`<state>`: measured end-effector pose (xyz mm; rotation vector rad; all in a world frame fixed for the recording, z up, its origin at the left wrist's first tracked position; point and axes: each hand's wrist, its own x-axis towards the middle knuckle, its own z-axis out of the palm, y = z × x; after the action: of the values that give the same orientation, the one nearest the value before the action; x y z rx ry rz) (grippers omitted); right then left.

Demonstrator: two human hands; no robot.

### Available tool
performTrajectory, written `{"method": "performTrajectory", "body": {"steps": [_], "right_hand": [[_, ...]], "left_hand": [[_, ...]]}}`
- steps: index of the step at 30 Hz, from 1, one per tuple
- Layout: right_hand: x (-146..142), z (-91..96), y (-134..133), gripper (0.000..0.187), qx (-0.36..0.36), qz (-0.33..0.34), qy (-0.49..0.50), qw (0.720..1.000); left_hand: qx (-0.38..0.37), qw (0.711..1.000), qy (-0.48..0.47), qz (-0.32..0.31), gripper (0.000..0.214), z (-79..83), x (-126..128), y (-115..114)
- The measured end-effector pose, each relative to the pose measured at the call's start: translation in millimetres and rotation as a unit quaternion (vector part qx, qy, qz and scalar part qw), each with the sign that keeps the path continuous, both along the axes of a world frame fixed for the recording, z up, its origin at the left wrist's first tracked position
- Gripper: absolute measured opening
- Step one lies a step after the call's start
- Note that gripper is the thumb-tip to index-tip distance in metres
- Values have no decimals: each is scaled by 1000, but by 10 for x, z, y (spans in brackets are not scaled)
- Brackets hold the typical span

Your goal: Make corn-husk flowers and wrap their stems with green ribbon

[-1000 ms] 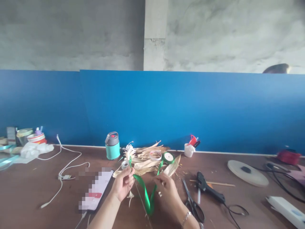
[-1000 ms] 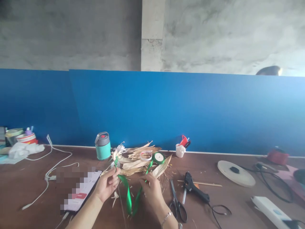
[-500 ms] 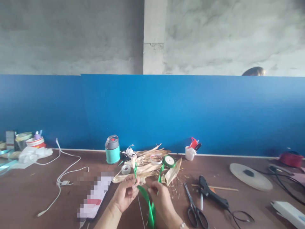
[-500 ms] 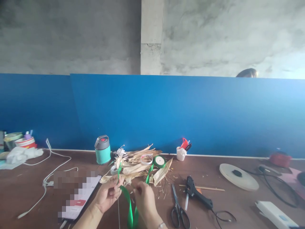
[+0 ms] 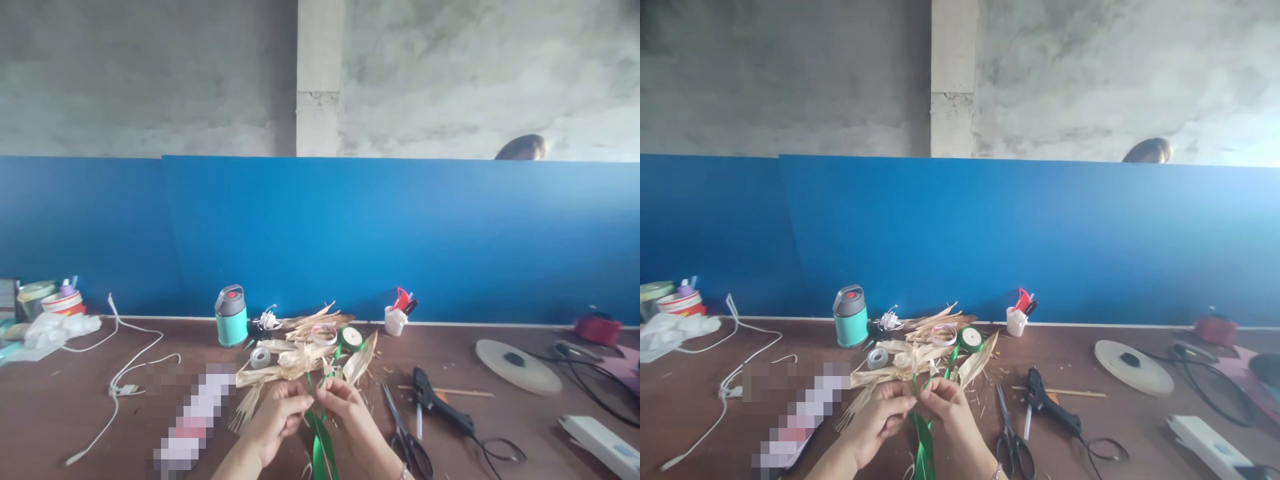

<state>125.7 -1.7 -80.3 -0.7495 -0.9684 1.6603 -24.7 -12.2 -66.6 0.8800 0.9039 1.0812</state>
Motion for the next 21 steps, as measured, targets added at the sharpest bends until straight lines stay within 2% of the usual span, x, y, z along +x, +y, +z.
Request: {"method": "performTrajectory", "body": {"steps": [5,9,18,21], "right_hand": [[31,84,-7,31,30,24,-5,999],[53,115,12,31,45,32,-8,998],[-93,-104,32,37,7,-4,46,999],[-120,-124,33,40,-4,-4,49,999]], "left_hand": [[-30,999,13,-31,28,42,-9,-10],[-41,999,19,-30,27,29,2,-9],[6,1000,26,10,27,-33,69,-18],[17,999,26,7,25,-32,82,-28]]}}
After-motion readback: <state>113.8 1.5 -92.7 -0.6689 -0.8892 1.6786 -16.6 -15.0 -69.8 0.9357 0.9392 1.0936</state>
